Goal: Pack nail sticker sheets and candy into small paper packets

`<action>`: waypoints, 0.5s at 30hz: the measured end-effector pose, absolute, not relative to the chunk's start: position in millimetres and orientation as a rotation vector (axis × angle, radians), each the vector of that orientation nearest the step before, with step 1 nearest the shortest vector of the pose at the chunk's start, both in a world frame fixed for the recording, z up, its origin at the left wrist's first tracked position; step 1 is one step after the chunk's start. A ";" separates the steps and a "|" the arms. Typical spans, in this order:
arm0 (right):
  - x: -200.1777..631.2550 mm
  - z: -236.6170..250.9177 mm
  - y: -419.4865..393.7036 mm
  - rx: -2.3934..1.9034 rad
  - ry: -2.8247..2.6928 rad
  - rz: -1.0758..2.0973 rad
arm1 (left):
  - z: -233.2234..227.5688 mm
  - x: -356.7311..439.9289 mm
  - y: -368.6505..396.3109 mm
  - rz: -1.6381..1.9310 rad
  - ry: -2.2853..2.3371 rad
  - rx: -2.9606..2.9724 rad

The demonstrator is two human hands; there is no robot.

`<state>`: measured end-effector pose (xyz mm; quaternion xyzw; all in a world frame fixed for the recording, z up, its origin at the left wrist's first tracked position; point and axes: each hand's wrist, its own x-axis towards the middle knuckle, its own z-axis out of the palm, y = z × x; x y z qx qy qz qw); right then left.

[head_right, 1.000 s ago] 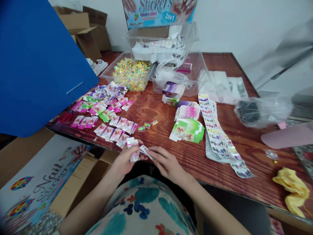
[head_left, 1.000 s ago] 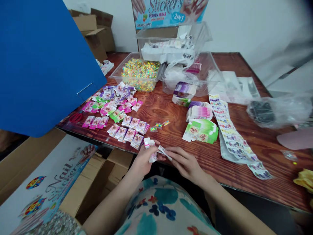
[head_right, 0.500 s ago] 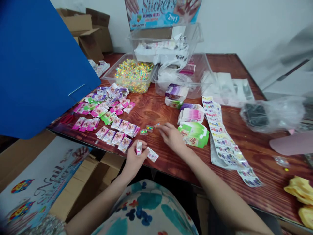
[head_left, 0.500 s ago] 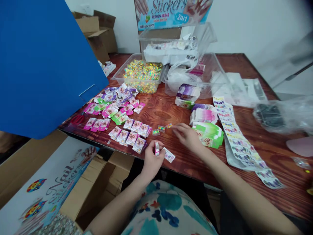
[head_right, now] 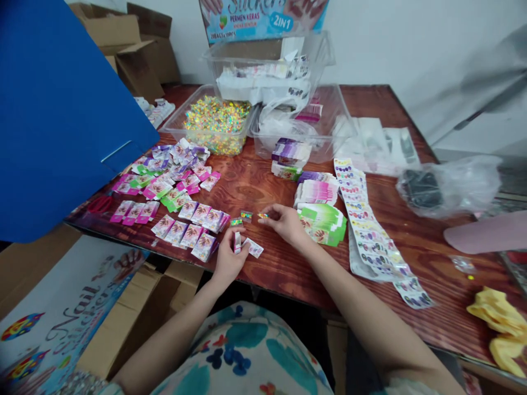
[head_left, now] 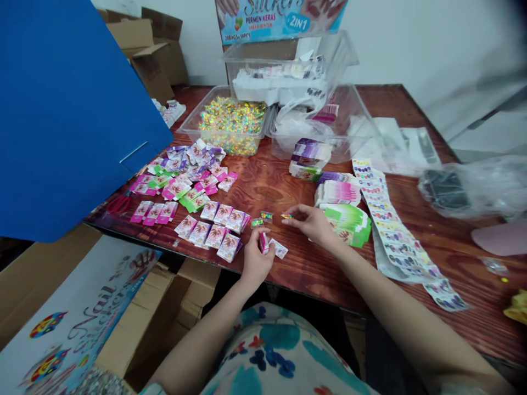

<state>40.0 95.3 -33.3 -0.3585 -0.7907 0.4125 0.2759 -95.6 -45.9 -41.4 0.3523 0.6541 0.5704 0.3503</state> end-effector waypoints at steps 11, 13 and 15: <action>53.2 -21.8 27.4 -0.853 -1.988 1.057 | -27.3 -76.9 -39.7 1.677 1.479 0.468; 52.3 -23.2 27.3 -0.874 -1.970 1.029 | -24.3 -73.8 -41.2 1.700 1.478 0.446; 50.7 -24.2 25.9 -0.882 -1.949 1.024 | -21.9 -72.0 -42.9 1.718 1.494 0.444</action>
